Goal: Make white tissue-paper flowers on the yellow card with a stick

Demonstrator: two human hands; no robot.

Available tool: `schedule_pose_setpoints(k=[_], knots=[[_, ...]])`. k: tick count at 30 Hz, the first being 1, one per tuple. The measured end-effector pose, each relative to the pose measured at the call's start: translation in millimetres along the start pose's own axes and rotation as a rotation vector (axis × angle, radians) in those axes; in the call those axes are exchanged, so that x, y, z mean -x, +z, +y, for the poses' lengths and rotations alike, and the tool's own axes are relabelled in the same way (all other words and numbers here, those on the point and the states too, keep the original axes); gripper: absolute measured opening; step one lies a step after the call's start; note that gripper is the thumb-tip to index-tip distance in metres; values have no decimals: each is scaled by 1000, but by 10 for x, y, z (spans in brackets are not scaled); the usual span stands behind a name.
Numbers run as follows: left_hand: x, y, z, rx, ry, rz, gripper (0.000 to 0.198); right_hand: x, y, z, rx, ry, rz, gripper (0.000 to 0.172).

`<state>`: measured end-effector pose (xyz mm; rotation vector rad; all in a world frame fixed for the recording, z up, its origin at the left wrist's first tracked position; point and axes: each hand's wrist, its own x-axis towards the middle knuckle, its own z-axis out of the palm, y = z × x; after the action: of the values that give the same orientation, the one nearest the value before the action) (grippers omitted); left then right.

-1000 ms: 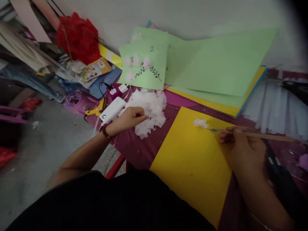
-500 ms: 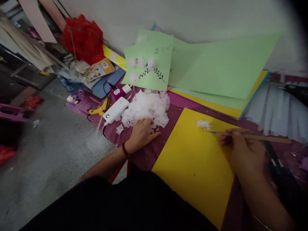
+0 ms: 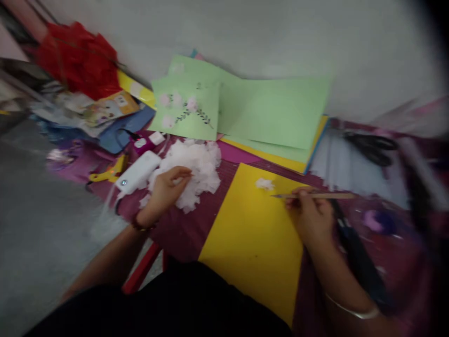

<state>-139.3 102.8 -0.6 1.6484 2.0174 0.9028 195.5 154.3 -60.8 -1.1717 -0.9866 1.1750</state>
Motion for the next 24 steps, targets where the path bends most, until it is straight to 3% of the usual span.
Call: schedule_pose_setpoints(k=[2, 5, 8, 11, 17, 24], knots=[[-88, -63, 142, -99, 94, 76, 20, 9, -5, 4, 10, 9, -18, 20], [-241, -35, 414, -113, 216, 85, 16, 10, -4, 3, 72, 4, -14, 20], [-386, 168, 700, 2, 258, -57, 14, 15, 9, -19, 148, 11, -42, 19], [-517, 491, 872, 193, 224, -257, 15, 9, 18, -33, 237, -13, -97, 20], [-628, 1012, 868, 528, 56, -456, 14, -24, 23, -19, 308, -38, -100, 20], [-582, 1163, 775, 730, -129, -549, 13, -22, 43, -28, 314, -18, -59, 22]])
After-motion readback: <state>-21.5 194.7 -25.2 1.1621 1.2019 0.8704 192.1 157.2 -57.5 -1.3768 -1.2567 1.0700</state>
